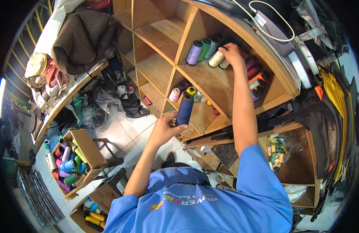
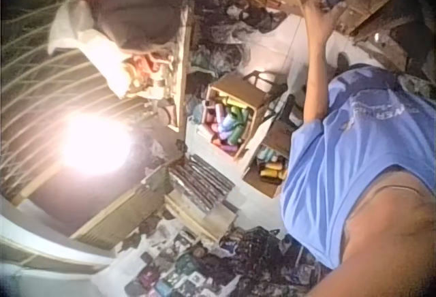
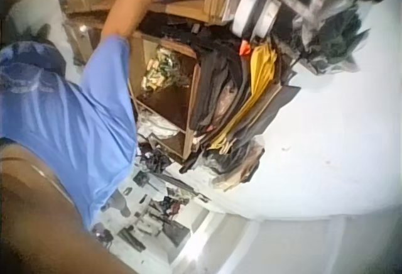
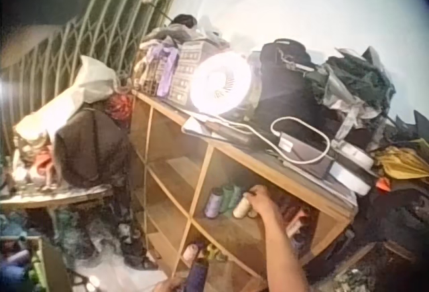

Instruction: The person picks up thread spools from boxes on the floor and places them into the compartments of a wooden shelving unit by hand.

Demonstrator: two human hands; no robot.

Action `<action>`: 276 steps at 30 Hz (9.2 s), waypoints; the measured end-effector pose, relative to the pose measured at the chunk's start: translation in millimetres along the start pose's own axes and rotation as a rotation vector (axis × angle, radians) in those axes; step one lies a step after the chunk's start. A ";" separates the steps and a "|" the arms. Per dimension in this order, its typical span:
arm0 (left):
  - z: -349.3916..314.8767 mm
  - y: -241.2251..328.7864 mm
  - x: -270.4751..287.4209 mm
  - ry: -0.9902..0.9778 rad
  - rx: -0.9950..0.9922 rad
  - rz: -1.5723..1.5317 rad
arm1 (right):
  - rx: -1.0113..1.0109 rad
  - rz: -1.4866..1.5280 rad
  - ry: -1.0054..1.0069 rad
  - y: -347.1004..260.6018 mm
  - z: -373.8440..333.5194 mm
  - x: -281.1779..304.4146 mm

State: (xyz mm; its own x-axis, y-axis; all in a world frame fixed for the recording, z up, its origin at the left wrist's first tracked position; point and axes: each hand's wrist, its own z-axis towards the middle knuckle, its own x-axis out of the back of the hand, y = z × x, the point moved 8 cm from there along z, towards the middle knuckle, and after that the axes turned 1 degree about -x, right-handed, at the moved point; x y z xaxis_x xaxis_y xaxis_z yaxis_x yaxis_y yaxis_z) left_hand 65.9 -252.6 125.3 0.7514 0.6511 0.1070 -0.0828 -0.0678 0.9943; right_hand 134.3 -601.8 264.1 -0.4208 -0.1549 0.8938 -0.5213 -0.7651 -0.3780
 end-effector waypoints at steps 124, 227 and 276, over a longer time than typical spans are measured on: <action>-585.3 -313.5 253.0 1.753 0.634 -0.481 | 0.270 0.914 -1.776 -363.0 -495.0 -257.5; -74.0 138.5 89.7 0.563 -0.531 -0.672 | 0.102 1.820 -0.602 -172.3 -300.5 7.5; -20.2 15.6 24.6 0.267 -0.004 -0.468 | -0.040 -0.775 0.040 111.5 71.9 24.8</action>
State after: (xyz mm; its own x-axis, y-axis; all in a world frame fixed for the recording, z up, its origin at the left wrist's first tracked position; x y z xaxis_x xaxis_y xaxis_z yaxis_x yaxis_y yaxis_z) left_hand 69.9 -222.3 143.3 0.5158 0.7808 -0.3525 0.2177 0.2785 0.9354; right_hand 119.2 -735.9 261.5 0.0486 0.4385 0.8974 -0.7040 -0.6223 0.3423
